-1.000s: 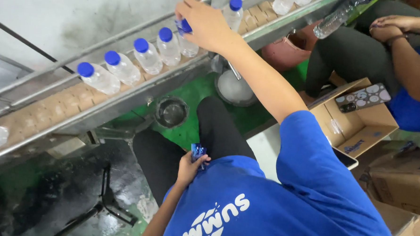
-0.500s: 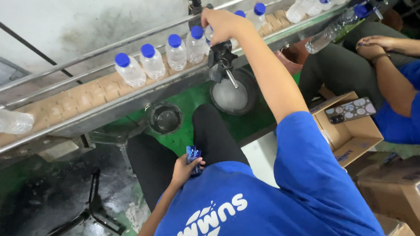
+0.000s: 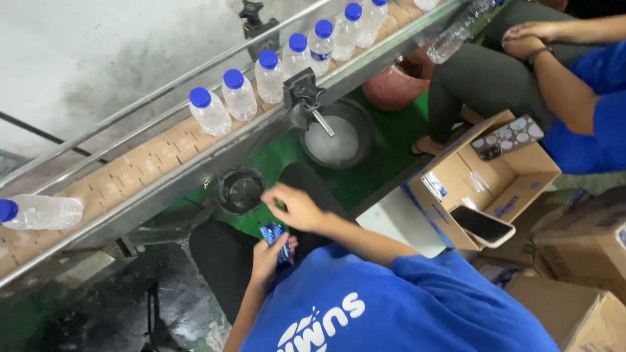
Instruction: Placing blue plastic caps onto clear water bottles on a moving conveyor belt.
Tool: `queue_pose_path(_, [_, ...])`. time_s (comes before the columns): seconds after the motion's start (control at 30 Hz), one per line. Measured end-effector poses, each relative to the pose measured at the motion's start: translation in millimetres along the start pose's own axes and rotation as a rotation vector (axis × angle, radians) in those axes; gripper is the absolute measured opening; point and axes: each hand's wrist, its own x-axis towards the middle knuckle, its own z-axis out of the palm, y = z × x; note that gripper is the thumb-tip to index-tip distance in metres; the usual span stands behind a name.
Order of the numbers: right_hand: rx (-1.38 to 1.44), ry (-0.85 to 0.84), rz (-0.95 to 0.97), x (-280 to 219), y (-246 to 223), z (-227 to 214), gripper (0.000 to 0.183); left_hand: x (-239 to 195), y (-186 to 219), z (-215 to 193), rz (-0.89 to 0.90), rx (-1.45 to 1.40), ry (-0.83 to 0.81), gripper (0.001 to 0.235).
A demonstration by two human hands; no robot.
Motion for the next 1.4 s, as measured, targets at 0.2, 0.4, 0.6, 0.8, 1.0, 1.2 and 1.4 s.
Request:
queue_pose_path(0.2, [0.191,-0.249,0.373,-25.5,36.4,38.1,0.019,13.4,13.1,-5.7,-0.031,-0.214,0.171,0.037])
queue_pose_path(0.4, [0.079,-0.706,0.362,-9.9,38.6,35.2,0.063,29.6,-4.0,-20.7,0.048,-0.339,0.136,0.026])
queue_pose_path(0.6, [0.172,-0.757,0.353,-12.9,60.1,40.6,0.042,29.9,0.4,-24.5,-0.037,-0.307,0.118,0.041])
queue_pose_path(0.8, [0.509,-0.662,0.428,9.3,45.6,4.7,0.026,24.9,1.1,-14.3,0.004,-0.331,0.011,0.041])
queue_pose_path(1.0, [0.718,-0.401,0.242,92.2,-12.4,-112.0,0.021,-0.4,33.1,6.5,-0.039,-0.088,0.048,0.043])
queue_pose_path(1.2, [-0.036,-0.063,0.008,174.1,-23.3,-227.6,0.011,-4.1,34.4,6.1,-0.037,-0.111,0.009,0.045])
queue_pose_path(1.4, [-0.322,0.081,0.079,208.3,19.1,-251.1,0.008,-8.6,41.9,6.1,-0.034,-0.110,0.027,0.045])
